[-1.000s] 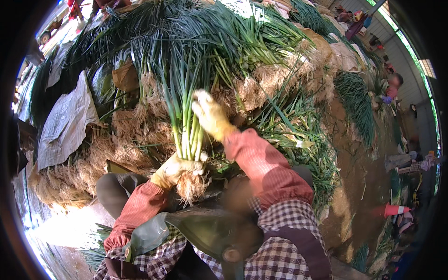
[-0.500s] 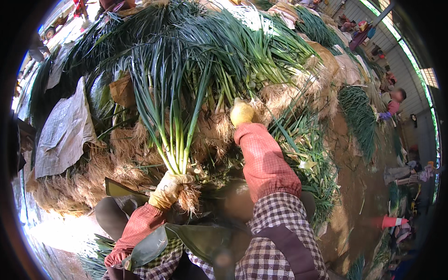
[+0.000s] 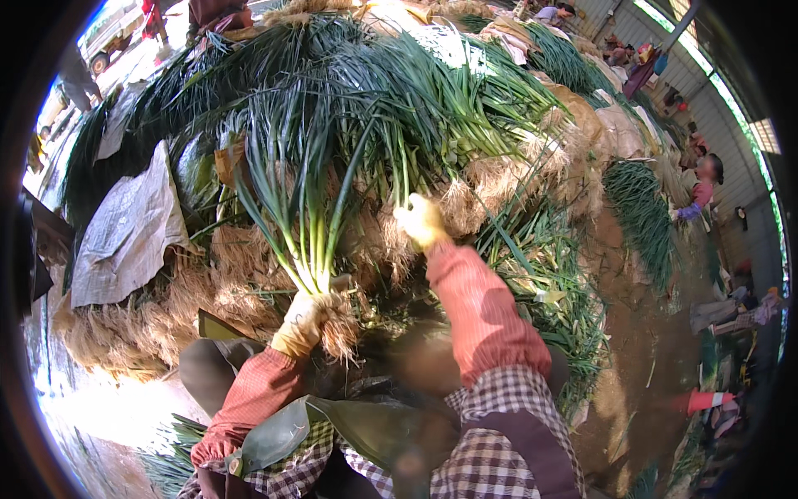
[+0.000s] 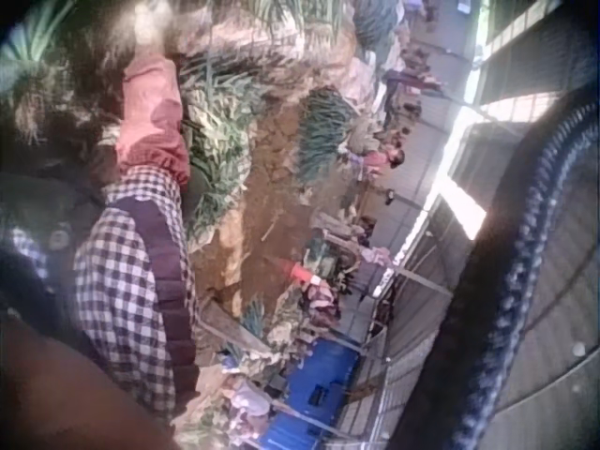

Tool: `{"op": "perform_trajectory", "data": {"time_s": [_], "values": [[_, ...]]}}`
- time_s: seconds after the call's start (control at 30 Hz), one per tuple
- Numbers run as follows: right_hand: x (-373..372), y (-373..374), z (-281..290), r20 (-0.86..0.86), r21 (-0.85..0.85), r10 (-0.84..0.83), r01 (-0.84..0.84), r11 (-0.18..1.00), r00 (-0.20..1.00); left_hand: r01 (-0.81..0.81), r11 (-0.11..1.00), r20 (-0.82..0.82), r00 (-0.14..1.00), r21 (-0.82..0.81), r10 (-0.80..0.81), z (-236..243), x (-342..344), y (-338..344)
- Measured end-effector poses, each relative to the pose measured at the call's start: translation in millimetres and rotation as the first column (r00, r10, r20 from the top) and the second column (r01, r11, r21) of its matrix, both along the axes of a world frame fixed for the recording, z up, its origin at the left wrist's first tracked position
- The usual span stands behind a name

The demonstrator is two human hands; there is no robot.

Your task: The person cleans bunches of scallions by hand, stripping away the outer layers and cleaning the roots while sitting on the ground in a processing facility.

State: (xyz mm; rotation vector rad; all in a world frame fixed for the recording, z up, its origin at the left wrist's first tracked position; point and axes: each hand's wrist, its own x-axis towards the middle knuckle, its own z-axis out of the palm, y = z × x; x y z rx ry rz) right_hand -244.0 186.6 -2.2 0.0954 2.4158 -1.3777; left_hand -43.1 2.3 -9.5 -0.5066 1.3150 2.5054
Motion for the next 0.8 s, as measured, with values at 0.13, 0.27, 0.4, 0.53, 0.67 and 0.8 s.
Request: {"op": "perform_trajectory", "data": {"time_s": [0.13,0.27,0.4,0.53,0.67,0.8], "values": [[108,-24,5,-0.077,-0.417,0.135,-0.155,0.896,0.988,-0.097,0.995,0.018,0.995,0.007,0.096,0,1,15],[154,-41,-3,-0.54,-0.045,0.277,-0.355,0.934,0.795,-0.161,0.98,0.063,0.984,-0.114,0.169,-8,6,17],[116,-32,-2,-0.564,0.087,0.451,-0.493,0.866,0.692,-0.105,0.992,0.043,0.993,-0.068,0.108,3,7,15],[56,-30,4,-0.426,0.127,0.337,-0.313,0.941,0.839,-0.002,0.922,-0.037,0.999,0.387,0.018,-14,16,23],[96,-51,24,0.122,-0.355,0.346,-0.284,0.89,0.93,-0.065,0.969,0.022,0.998,0.237,0.062,19,31,6],[153,-30,-6,-0.083,-0.334,0.376,-0.382,0.862,0.923,-0.131,0.991,0.027,0.991,0.017,0.131,24,26,5]]}}
